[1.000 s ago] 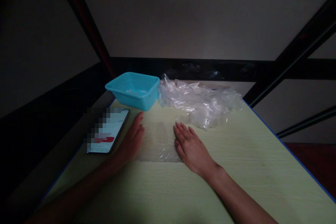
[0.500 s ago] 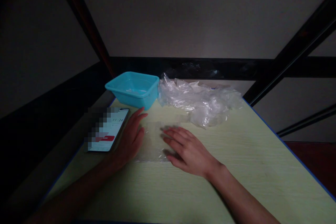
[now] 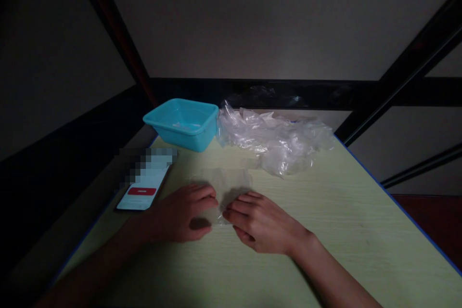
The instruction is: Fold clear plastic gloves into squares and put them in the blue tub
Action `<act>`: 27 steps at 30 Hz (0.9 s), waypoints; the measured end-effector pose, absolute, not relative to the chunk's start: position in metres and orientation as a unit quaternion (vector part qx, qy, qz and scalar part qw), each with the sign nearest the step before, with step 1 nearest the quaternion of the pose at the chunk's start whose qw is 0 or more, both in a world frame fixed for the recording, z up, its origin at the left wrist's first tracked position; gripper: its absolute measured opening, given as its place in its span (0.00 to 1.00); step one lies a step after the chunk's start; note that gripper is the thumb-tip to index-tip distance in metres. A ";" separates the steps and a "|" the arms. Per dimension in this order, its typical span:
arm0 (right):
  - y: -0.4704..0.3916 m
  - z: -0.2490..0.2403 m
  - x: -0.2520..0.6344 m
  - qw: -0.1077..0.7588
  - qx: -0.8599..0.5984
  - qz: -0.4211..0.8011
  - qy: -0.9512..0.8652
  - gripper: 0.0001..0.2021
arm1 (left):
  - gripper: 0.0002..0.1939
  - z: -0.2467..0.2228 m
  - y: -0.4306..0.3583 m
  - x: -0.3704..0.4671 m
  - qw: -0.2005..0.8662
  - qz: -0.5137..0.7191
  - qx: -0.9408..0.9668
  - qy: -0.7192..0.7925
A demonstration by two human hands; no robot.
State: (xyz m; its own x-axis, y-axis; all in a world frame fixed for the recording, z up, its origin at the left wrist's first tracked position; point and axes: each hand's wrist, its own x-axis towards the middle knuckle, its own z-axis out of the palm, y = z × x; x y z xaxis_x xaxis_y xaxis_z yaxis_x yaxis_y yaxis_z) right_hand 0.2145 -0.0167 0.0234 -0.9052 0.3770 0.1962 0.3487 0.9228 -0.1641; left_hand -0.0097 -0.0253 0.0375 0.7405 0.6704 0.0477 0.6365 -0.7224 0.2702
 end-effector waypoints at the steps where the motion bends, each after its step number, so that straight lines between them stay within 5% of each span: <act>1: -0.017 0.024 0.215 0.108 -0.189 0.067 -0.974 0.15 | 0.10 0.037 -0.028 -0.008 0.102 0.063 0.927 0.354; 18: -0.003 0.024 0.231 0.184 -0.238 -0.053 -0.952 0.16 | 0.07 0.034 -0.025 -0.014 -0.012 0.017 0.919 0.394; 27: -0.004 0.035 0.234 0.286 -0.267 0.112 -0.913 0.11 | 0.08 0.050 -0.017 -0.031 0.010 0.102 0.896 0.431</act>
